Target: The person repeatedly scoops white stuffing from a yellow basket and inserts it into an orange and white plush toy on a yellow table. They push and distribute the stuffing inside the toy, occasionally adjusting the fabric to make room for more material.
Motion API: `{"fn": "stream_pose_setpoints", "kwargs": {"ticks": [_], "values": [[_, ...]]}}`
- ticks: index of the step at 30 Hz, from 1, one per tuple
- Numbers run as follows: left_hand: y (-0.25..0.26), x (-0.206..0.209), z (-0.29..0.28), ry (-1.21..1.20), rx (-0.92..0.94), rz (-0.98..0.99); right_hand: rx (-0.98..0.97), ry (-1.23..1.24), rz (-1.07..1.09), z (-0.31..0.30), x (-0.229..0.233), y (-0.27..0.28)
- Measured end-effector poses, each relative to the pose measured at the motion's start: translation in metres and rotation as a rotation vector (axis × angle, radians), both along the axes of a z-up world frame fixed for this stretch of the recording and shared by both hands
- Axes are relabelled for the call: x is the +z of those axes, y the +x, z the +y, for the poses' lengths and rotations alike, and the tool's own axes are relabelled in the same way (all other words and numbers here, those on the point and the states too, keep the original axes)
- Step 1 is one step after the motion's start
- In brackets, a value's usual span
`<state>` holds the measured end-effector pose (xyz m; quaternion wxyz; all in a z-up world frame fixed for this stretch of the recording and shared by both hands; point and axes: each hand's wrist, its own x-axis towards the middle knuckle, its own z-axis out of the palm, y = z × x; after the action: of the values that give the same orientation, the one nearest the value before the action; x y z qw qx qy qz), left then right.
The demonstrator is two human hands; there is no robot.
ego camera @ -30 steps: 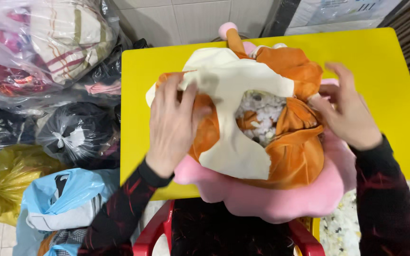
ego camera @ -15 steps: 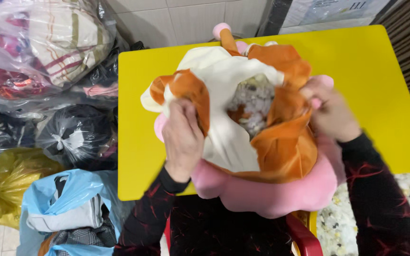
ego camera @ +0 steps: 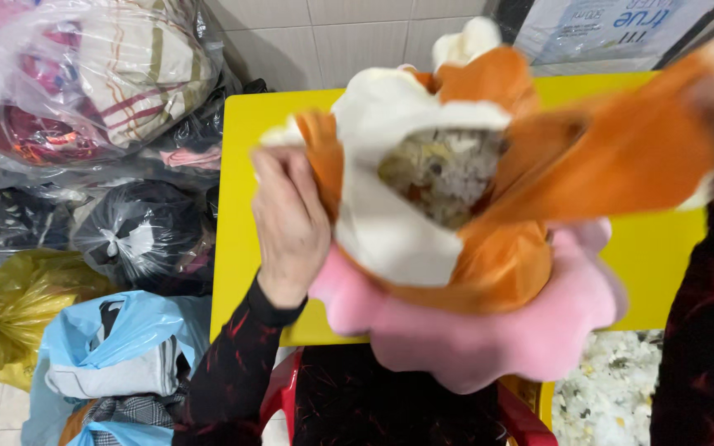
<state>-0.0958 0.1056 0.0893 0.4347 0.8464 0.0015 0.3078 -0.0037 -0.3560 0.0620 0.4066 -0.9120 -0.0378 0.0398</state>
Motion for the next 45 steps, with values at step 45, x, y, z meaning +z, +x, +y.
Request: {"fn": "stream_pose_setpoints", "kwargs": {"ticks": [45], "values": [[0.081,-0.050,-0.048,0.610,-0.283,0.119,0.074,0.951,0.283,0.175,-0.058,-0.021]]}}
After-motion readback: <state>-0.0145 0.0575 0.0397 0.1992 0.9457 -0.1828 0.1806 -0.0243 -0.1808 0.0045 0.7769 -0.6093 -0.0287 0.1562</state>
